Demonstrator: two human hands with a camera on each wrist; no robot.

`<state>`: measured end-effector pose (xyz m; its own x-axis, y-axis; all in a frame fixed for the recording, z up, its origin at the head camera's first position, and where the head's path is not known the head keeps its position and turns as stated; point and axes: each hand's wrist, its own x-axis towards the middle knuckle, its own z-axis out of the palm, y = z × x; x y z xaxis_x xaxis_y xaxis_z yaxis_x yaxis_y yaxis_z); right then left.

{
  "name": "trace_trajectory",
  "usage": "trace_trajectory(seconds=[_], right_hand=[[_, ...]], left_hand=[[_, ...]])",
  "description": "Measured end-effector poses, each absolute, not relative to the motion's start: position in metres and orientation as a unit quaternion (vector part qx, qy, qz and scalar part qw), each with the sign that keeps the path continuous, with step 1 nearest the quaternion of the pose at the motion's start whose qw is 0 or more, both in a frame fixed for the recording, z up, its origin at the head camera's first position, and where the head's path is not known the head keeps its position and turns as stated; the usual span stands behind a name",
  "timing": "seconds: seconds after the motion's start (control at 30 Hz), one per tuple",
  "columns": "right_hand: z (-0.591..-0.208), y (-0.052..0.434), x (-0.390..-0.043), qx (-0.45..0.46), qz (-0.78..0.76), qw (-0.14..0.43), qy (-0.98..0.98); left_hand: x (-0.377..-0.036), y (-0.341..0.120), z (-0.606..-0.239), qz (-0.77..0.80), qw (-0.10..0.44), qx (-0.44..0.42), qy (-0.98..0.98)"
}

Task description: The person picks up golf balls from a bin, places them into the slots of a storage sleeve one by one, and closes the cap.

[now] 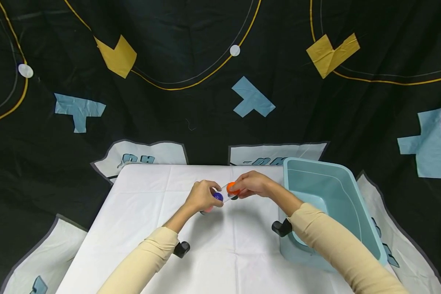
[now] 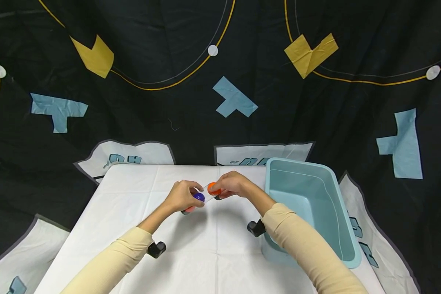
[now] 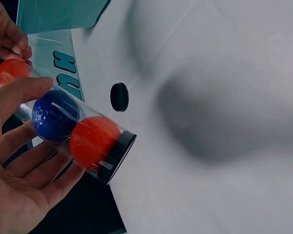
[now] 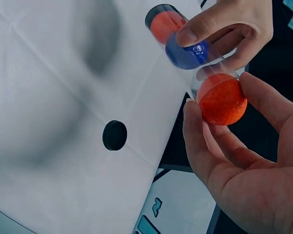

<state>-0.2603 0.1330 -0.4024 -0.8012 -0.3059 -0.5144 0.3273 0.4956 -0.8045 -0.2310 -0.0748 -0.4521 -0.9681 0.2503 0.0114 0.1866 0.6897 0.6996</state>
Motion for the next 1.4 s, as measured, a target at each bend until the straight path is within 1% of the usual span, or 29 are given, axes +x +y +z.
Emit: trace_trajectory(seconds=[0.87,1.07,1.2,1.4], right_hand=[[-0.402,0.134,-0.261,-0.008,-0.494,0.318,0.809],[-0.404,0.135,-0.263,0.011,-0.469,0.291,0.834],[-0.409,0.137,-0.263,0.023,-0.465,0.264,0.845],[-0.421,0.135,-0.264,0.038,-0.451,0.187,0.872]], left_hand=[[-0.231,-0.076,-0.452,0.376,0.039,0.122,0.918],[-0.230,-0.087,-0.454,0.371,0.031,0.113,0.921],[-0.229,-0.096,-0.454,0.370,0.025,0.104,0.923],[-0.227,-0.109,-0.452,0.368,0.018,0.096,0.925]])
